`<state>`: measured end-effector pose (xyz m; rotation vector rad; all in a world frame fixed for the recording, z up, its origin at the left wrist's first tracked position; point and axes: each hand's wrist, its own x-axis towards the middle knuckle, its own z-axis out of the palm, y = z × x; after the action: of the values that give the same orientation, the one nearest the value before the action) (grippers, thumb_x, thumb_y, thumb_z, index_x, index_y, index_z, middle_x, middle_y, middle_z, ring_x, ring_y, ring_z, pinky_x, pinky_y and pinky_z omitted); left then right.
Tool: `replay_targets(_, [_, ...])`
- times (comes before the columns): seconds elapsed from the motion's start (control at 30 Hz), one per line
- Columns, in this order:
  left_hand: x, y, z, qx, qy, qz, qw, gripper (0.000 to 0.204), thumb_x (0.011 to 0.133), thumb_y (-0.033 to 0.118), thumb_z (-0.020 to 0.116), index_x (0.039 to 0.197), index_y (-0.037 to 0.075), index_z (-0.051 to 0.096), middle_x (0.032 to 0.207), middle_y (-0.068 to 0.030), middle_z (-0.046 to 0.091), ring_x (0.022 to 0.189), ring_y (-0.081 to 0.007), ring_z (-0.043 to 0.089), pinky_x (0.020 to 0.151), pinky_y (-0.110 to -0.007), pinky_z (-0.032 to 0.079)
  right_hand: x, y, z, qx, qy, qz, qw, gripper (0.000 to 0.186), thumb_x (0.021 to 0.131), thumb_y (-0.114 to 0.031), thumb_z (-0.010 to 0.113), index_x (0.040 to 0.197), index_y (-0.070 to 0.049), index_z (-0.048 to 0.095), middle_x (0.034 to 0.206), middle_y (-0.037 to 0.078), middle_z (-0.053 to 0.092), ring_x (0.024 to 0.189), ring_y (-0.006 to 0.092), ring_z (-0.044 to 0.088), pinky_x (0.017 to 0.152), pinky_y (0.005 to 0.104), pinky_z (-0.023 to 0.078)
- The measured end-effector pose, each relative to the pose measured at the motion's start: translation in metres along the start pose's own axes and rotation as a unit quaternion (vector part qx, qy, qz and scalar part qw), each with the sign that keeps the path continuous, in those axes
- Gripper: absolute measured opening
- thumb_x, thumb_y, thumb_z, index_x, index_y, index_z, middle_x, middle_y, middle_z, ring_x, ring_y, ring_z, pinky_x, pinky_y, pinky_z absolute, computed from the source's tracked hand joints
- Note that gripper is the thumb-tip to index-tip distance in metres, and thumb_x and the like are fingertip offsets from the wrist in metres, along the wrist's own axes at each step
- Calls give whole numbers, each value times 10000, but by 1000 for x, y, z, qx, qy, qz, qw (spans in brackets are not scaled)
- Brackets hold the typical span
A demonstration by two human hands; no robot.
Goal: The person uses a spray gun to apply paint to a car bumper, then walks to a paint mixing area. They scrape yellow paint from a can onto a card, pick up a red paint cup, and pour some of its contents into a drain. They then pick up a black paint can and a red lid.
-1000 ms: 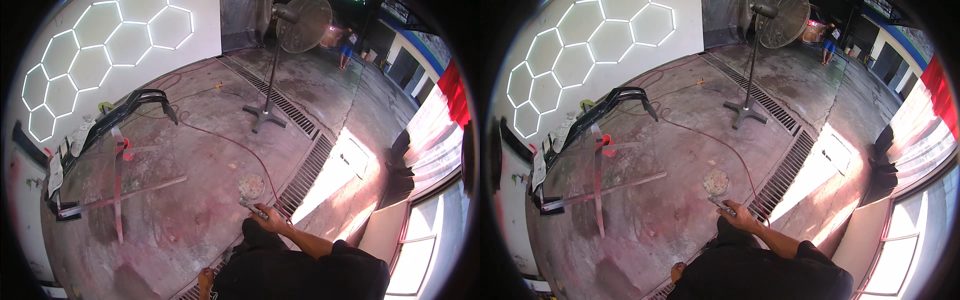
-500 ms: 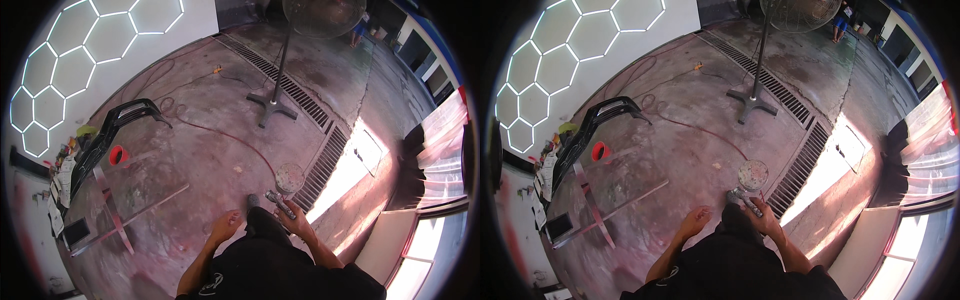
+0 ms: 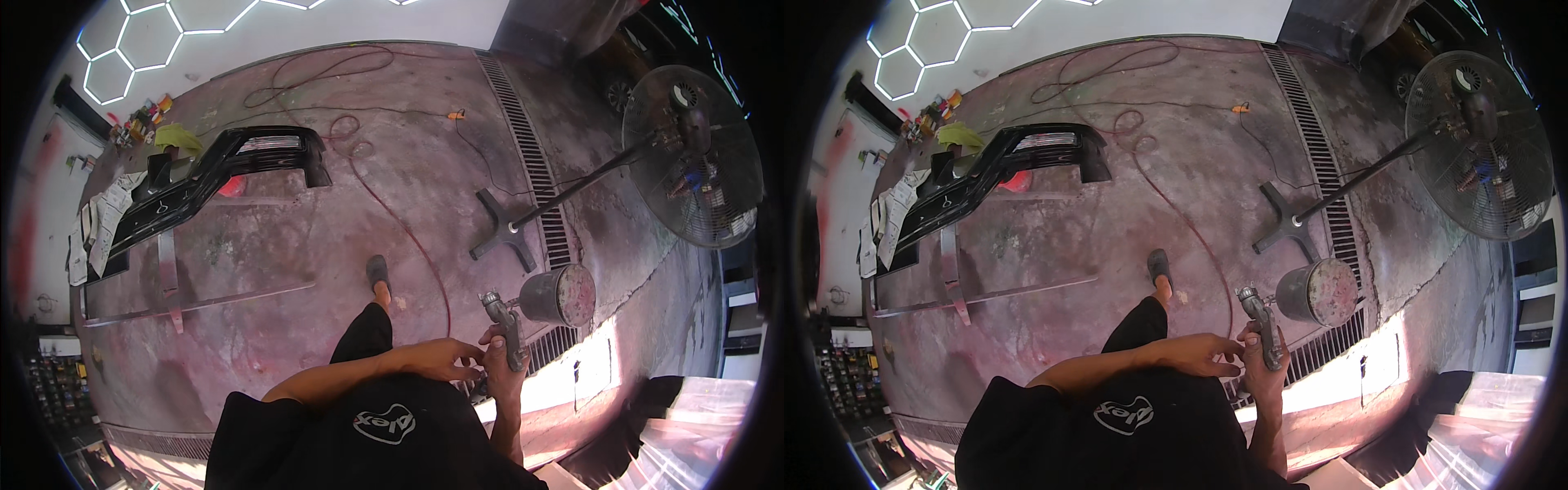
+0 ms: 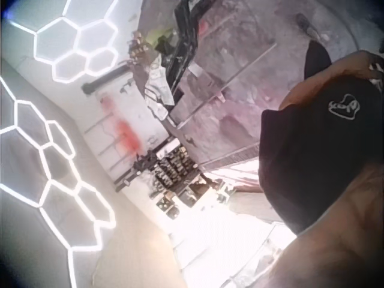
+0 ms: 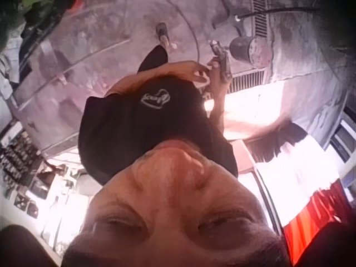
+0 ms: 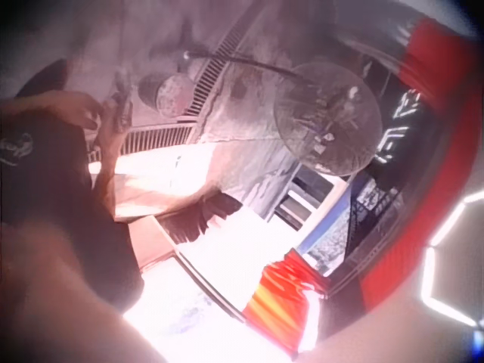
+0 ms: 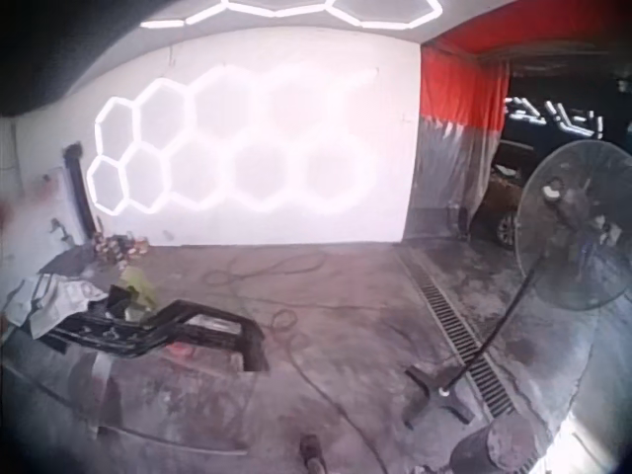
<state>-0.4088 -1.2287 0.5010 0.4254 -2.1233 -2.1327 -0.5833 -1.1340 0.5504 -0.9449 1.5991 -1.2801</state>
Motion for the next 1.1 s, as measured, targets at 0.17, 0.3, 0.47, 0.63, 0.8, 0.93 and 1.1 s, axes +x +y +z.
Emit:
replay_targets(0.17, [65,-15,-149,-22,11,77,997,468,1047,355,676,1413,66,726,1231,-204,786,1113,-347,744,973,-465,580,162,-40,47,-27,2,-88,996,589,1111,-593,624,1166,-7,626,996,70,638,569,54,471,518,247,358])
replay_targets(0.3, [104,13,-282,25,30,136,990,451,1049,382,669,1362,64,741,1202,-207,777,1079,-364,730,943,-478,561,285,-96,92,-13,3,-87,996,699,1078,-680,610,1202,7,572,993,89,631,552,57,458,489,229,318])
replay_targets(0.47, [125,39,-429,51,131,148,979,355,1047,347,679,1235,57,762,1126,-208,770,1015,-389,728,880,-493,558,432,-151,154,16,-52,-88,995,788,1031,-743,612,1280,3,553,1001,89,635,544,62,446,508,240,346])
replay_targets(0.63, [128,54,-564,34,230,171,957,277,1045,266,707,1235,76,771,1108,-185,774,1020,-376,730,878,-484,557,576,-188,223,20,-160,-117,980,744,1059,-716,598,1286,-8,577,985,98,659,512,71,422,485,243,335])
replay_targets(0.8, [152,28,-703,69,349,176,918,240,1038,232,731,1231,100,782,1100,-178,768,1038,-388,726,890,-486,554,729,-217,303,7,-270,-130,954,740,1057,-712,606,1293,-11,579,991,108,665,508,81,431,483,246,334])
replay_targets(0.93, [160,43,-811,68,442,219,867,268,1007,273,727,1151,59,795,1051,-183,783,987,-373,736,843,-485,552,850,-247,360,-23,-386,-131,913,733,1059,-708,607,1281,-10,578,990,115,660,508,82,432,482,254,344])
replay_targets(1.1, [173,48,-919,60,534,236,810,221,990,220,741,1100,36,796,981,-189,776,919,-370,740,798,-471,547,954,-305,445,-22,-462,-120,878,706,1072,-679,609,1273,-3,575,977,124,652,500,95,429,479,262,353])
